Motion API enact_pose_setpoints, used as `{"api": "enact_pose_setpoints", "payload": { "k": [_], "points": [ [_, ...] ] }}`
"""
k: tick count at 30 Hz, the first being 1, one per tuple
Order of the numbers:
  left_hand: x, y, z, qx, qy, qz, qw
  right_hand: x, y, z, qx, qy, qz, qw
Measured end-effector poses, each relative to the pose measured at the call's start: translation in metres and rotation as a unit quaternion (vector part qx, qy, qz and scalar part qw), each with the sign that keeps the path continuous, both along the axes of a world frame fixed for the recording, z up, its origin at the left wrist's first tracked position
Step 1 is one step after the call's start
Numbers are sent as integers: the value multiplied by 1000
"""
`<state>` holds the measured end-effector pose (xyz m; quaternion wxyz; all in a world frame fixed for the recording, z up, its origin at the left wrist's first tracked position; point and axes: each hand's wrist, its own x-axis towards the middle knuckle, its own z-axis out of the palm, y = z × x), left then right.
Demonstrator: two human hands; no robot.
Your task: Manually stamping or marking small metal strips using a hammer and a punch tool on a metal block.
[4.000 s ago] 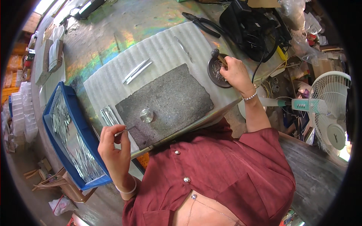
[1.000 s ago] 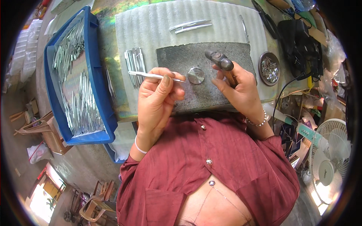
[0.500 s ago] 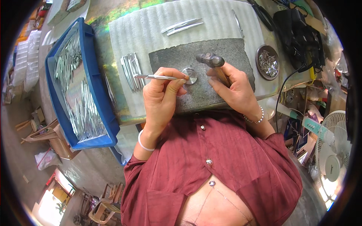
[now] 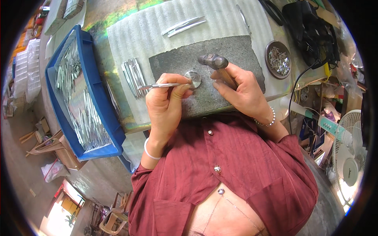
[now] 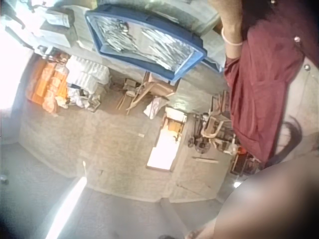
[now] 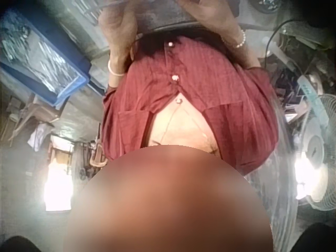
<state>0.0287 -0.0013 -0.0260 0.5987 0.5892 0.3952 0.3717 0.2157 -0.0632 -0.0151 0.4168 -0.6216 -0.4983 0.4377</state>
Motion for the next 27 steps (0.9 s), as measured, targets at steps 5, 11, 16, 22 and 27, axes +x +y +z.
{"api": "enact_pose_setpoints", "payload": {
  "k": [5,11,16,22,27],
  "points": [
    [1,0,1,0,-2,8,1000,-1,-1,-4,24,-2,-2,1000],
    [0,0,0,-2,4,1,1000,-1,-1,0,0,7,-7,1000],
    [0,0,1,-2,6,-3,1000,0,-1,-5,24,-1,-5,1000],
    [0,-1,1,-8,4,5,1000,-2,-1,-4,27,-5,-6,1000],
    [1,-1,0,-9,5,11,1000,-1,-1,-5,23,-18,-1,1000]
  ]
}}
